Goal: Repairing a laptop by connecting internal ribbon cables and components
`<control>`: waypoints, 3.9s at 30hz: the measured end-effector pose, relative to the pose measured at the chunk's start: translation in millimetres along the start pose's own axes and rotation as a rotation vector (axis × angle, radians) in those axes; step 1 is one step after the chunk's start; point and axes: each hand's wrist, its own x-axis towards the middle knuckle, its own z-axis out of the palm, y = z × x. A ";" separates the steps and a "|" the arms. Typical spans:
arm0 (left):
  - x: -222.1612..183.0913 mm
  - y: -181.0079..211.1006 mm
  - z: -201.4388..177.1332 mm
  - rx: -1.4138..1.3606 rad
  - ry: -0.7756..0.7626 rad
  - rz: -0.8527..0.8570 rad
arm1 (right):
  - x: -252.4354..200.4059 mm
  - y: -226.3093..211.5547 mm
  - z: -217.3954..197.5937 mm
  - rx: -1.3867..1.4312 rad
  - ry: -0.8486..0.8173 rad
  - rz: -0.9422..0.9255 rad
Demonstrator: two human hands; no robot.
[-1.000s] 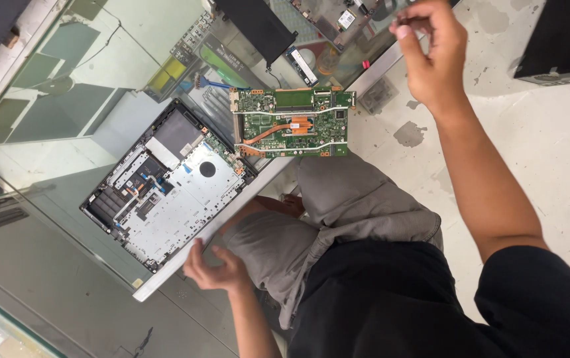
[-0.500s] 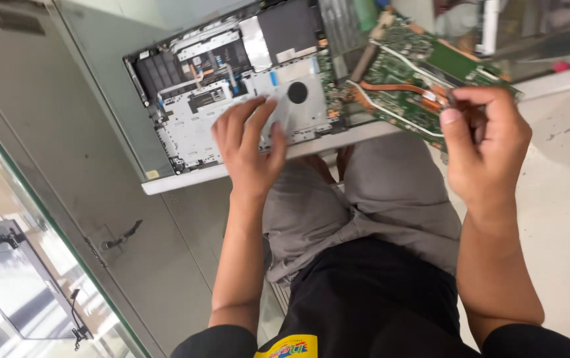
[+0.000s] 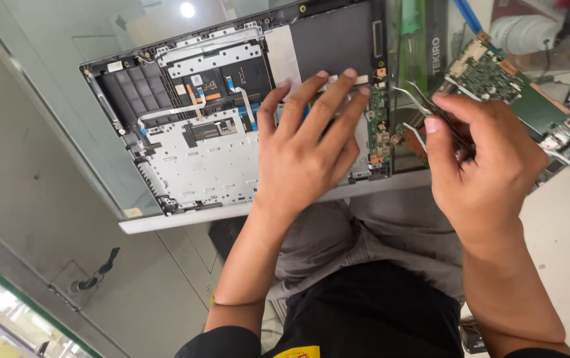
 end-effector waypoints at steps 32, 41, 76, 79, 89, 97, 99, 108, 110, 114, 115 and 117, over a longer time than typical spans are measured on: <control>6.3 -7.9 1.8 0.071 -0.170 0.022 | 18.0 -7.2 10.1 -0.133 -0.126 0.017; 6.7 -7.9 1.6 0.066 -0.162 0.017 | 18.7 -11.8 12.6 -0.143 -0.095 0.014; 6.4 -10.0 3.2 0.048 -0.156 0.015 | 19.2 -10.1 11.5 -0.122 -0.118 0.040; 6.8 -10.2 3.0 0.050 -0.161 0.019 | 18.2 -8.6 11.3 -0.154 -0.084 0.044; 7.0 -9.4 2.6 0.052 -0.167 0.019 | 11.8 -9.0 2.7 -0.120 -0.096 0.075; 10.4 -8.6 2.5 0.059 -0.141 0.017 | 12.2 -8.8 4.0 -0.120 -0.088 0.065; 10.1 -8.9 2.6 0.073 -0.159 0.022 | 12.5 -8.5 7.5 -0.101 -0.086 0.084; 12.4 -7.9 2.8 0.084 -0.193 0.019 | 14.3 -8.3 8.3 -0.081 -0.096 0.094; 13.2 -8.0 3.4 0.089 -0.189 0.022 | 14.6 -7.4 8.1 -0.080 -0.102 0.097; 13.2 -8.3 3.4 0.083 -0.198 0.025 | 17.4 -4.5 8.0 -0.048 -0.130 0.086; 13.4 -8.3 3.6 0.084 -0.200 0.024 | 17.0 -3.8 8.3 -0.046 -0.131 0.087; 13.4 -8.4 3.5 0.074 -0.194 0.022 | 16.0 -2.8 9.1 -0.055 -0.123 0.079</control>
